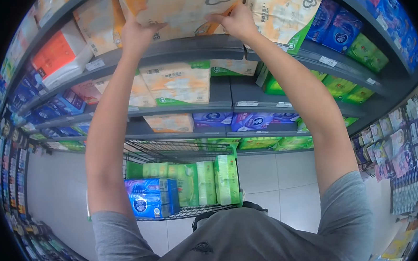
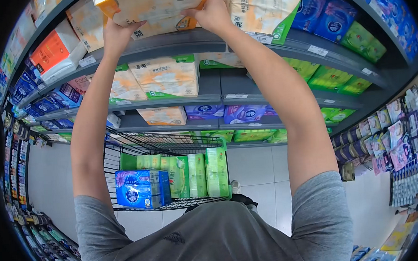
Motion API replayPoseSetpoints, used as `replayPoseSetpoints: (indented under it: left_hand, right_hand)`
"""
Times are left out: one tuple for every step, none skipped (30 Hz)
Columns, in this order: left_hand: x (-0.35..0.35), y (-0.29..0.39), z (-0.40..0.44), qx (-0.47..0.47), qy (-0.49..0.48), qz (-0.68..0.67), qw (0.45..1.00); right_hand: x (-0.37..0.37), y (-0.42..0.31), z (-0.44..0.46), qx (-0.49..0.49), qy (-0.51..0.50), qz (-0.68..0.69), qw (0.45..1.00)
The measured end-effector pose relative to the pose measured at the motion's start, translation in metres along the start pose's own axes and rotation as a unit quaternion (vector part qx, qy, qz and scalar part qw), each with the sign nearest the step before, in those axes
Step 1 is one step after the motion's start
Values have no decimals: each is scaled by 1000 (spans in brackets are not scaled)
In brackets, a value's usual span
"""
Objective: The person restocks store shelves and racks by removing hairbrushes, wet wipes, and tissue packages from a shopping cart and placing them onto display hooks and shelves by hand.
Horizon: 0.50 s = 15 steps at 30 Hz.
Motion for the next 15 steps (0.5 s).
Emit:
replayPoseSetpoints:
  left_hand:
    - [-4, 7, 2, -17, 8, -1, 1000]
    - [-6, 10, 3, -17, 8, -2, 1000]
    - [-7, 12, 4, -9, 10, -8, 1000]
    - [-7, 12, 4, 0, 12, -12, 1000]
    - [-11, 3, 6, 2, 10, -11, 1000]
    - [-19, -15, 13, -9, -4, -36, 999]
    - [-19, -14, 15, -20, -17, -57, 998]
    - [-17, -16, 15, -22, -15, -54, 998]
    - [-18, -15, 11, -7, -42, -20, 999]
    - [-22, -13, 9, 8, -69, 14, 997]
    - [-23, -15, 11, 5, -70, 13, 997]
    - [-31, -25, 10, 5, -97, -14, 995]
    - [-39, -30, 8, 6, -122, -41, 992]
    - [-45, -35, 5, 3, -121, -40, 992]
    - [-50, -37, 2, 25, -119, -58, 991]
  right_hand:
    - [1, 5, 2, 0, 2, -2, 1000]
    - [11, 0, 1, 53, 72, 14, 996]
    - [24, -8, -3, 106, 140, 30, 984]
    - [26, -6, -2, 105, 139, 30, 984]
    - [27, -5, -1, 109, 139, 31, 984]
    - [28, -6, -1, 112, 140, 34, 983]
    - [26, -2, 1, 112, 138, 40, 983]
    - [20, -2, 4, 117, 112, -7, 987]
    - [15, -5, 4, 120, 87, -56, 987]
    - [17, -6, 4, 120, 89, -55, 987]
    - [10, 0, 6, 92, 42, -97, 990]
    - [2, 6, 6, 63, -4, -138, 988]
    - [11, -3, 1, 123, 83, -77, 986]
    - [13, 2, 4, 125, 85, -76, 986]
    - [16, 3, 3, 116, 71, -89, 987]
Point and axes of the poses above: each hand's wrist, its own z-axis towards the middle knuckle, its own x-axis out of the back of the hand, y = z × x, the point moved 10 cm from there along z, towards the middle knuckle, and after that the axes turned 5 degrees about y, right-handed, at the moved point
